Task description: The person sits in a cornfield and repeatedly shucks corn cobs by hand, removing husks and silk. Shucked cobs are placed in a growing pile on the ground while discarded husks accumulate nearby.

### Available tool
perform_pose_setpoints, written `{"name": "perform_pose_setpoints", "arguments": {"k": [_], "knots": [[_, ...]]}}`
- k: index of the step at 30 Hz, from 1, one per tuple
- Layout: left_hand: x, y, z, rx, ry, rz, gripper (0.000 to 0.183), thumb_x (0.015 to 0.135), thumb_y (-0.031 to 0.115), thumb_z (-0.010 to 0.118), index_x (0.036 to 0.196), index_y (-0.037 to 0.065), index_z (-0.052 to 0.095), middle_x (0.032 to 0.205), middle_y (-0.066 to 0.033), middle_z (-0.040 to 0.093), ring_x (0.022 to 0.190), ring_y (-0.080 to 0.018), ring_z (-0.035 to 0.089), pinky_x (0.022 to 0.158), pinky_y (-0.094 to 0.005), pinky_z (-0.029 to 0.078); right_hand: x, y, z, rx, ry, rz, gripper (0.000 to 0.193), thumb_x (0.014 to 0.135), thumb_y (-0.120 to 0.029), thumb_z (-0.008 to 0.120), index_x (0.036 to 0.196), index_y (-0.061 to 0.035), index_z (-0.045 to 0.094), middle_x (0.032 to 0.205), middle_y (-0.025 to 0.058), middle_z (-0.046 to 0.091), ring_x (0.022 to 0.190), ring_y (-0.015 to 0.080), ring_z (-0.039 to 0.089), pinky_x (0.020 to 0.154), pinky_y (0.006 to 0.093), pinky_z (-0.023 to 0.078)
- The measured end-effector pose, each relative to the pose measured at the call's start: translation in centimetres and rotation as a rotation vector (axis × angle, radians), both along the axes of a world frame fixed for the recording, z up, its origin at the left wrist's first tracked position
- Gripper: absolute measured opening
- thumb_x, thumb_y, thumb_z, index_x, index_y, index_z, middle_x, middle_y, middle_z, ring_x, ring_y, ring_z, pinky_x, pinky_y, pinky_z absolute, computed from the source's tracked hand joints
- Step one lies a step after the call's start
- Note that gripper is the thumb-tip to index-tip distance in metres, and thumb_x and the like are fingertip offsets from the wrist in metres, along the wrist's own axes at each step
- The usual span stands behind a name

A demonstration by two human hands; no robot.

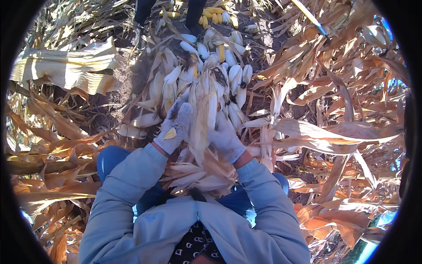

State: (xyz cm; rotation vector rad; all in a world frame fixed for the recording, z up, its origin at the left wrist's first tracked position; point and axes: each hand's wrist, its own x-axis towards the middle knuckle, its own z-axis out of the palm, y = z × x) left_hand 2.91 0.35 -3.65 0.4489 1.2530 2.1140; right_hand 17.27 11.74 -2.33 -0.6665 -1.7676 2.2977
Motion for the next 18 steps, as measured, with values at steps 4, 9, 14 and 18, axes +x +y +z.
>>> {"name": "perform_pose_setpoints", "arguments": {"k": [4, 9, 14, 18], "knots": [[-1.0, -0.4, 1.8, -0.189, -0.053, -0.081, 0.061, 0.101, 0.027, 0.074, 0.152, 0.003, 0.048, 0.136, -0.0042, 0.061, 0.118, -0.0116, 0.058, 0.105, -0.0283, 0.047, 0.3, -0.5, 1.2, 0.447, -0.270, 0.075, 0.067, 0.084, -0.032, 0.078, 0.140, -0.0007, 0.058, 0.115, 0.0191, 0.074, 0.105, 0.0275, 0.073, 0.093, 0.0371, 0.056], [-0.6, -0.3, 2.2, -0.329, -0.121, 0.035, 0.044, 0.103, 0.030, 0.070, 0.137, 0.004, 0.061, 0.120, -0.0053, 0.068, 0.106, -0.0138, 0.064, 0.092, -0.0310, 0.055, -0.4, -2.6, 4.4, 0.604, -0.435, 0.098, 0.070, 0.079, -0.042, 0.077, 0.134, -0.0026, 0.059, 0.112, 0.0231, 0.073, 0.105, 0.0363, 0.072, 0.093, 0.0426, 0.056], [-1.5, -0.3, 1.2, -0.169, -0.247, -0.036, 0.040, 0.105, 0.034, 0.065, 0.135, 0.006, 0.062, 0.118, -0.0073, 0.069, 0.103, -0.0179, 0.067, 0.089, -0.0335, 0.058, -0.5, -3.4, 4.2, 0.636, -0.536, 0.109, 0.073, 0.079, -0.049, 0.075, 0.132, -0.0023, 0.058, 0.114, 0.0260, 0.072, 0.108, 0.0414, 0.071, 0.095, 0.0465, 0.054], [-1.6, -0.1, -0.3, -0.104, -0.275, -0.065, 0.040, 0.107, 0.032, 0.061, 0.139, 0.008, 0.059, 0.121, -0.0091, 0.068, 0.107, -0.0201, 0.067, 0.092, -0.0352, 0.057, 0.1, -3.4, 2.7, 0.618, -0.503, 0.100, 0.078, 0.079, -0.051, 0.075, 0.136, -0.0025, 0.054, 0.116, 0.0274, 0.071, 0.109, 0.0433, 0.070, 0.095, 0.0481, 0.053]]}}
